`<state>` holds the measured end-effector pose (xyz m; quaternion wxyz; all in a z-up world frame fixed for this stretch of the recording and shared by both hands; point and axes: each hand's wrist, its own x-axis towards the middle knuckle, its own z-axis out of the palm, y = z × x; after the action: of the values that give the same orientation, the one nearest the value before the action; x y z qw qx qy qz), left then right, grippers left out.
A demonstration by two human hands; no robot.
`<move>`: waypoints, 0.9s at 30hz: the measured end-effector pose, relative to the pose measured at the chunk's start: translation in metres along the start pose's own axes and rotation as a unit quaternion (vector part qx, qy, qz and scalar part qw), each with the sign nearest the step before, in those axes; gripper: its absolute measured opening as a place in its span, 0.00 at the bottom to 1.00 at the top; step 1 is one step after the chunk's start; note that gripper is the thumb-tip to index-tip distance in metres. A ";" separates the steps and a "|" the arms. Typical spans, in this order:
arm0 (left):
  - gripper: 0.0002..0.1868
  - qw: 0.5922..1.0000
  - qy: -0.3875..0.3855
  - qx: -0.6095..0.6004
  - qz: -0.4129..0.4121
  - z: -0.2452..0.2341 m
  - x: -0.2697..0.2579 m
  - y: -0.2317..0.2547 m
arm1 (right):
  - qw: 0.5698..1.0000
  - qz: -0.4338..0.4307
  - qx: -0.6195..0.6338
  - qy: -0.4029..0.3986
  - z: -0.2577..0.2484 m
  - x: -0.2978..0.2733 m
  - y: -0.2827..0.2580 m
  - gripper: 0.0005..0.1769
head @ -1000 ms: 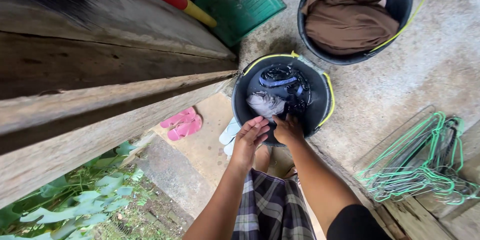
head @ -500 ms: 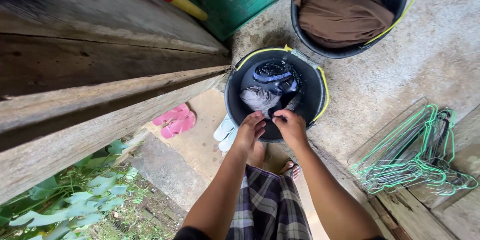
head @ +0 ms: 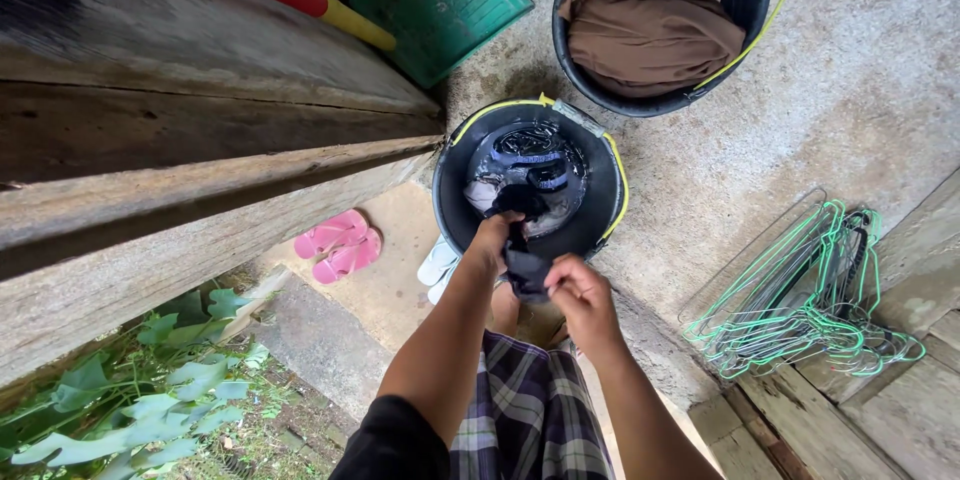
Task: Rinsing clothes in a bucket and hanging them on a clothesline outdoors.
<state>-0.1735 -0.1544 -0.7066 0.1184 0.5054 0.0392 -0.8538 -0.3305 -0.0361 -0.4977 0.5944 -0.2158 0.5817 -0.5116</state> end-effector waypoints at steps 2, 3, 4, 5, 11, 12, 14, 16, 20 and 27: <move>0.13 0.993 0.092 0.055 0.042 0.046 -0.044 0.013 | 0.989 -0.007 -0.131 0.062 0.004 0.017 -0.025 0.05; 0.13 0.974 0.182 0.109 0.085 0.069 -0.066 0.019 | 0.958 -0.012 -0.260 0.123 0.006 0.025 -0.037 0.07; 0.13 0.973 0.183 0.110 0.085 0.075 -0.074 0.017 | 0.958 -0.013 -0.258 0.123 0.008 0.030 -0.040 0.07; 0.14 0.954 0.220 0.174 0.108 0.081 -0.083 0.014 | 0.955 -0.037 -0.265 0.126 0.010 0.036 -0.042 0.13; 0.17 0.956 0.203 0.090 0.191 0.108 -0.108 -0.018 | 0.961 0.169 0.105 0.190 0.012 0.069 -0.011 0.26; 0.19 0.956 0.172 0.076 0.223 0.106 -0.109 -0.026 | 0.838 0.320 0.415 0.155 0.021 0.070 -0.036 0.26; 0.20 0.950 0.184 0.146 0.207 0.129 -0.137 -0.024 | 0.858 0.263 0.421 0.128 0.011 0.079 0.015 0.21; 0.23 0.937 0.195 0.214 0.193 0.144 -0.154 -0.020 | 0.876 0.205 0.425 0.097 0.006 0.087 0.047 0.16; 0.23 0.942 0.189 0.084 0.263 0.146 -0.158 -0.014 | 0.894 0.187 0.364 0.181 0.012 0.089 0.052 0.12; 0.21 0.974 0.085 -0.077 0.193 0.144 -0.148 0.007 | 0.871 0.247 0.408 0.115 0.006 0.088 0.055 0.14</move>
<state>-0.2263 -0.1643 -0.5070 0.3155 0.5639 0.0170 -0.7630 -0.3227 -0.0926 -0.5848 0.6656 0.2573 0.4197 -0.5609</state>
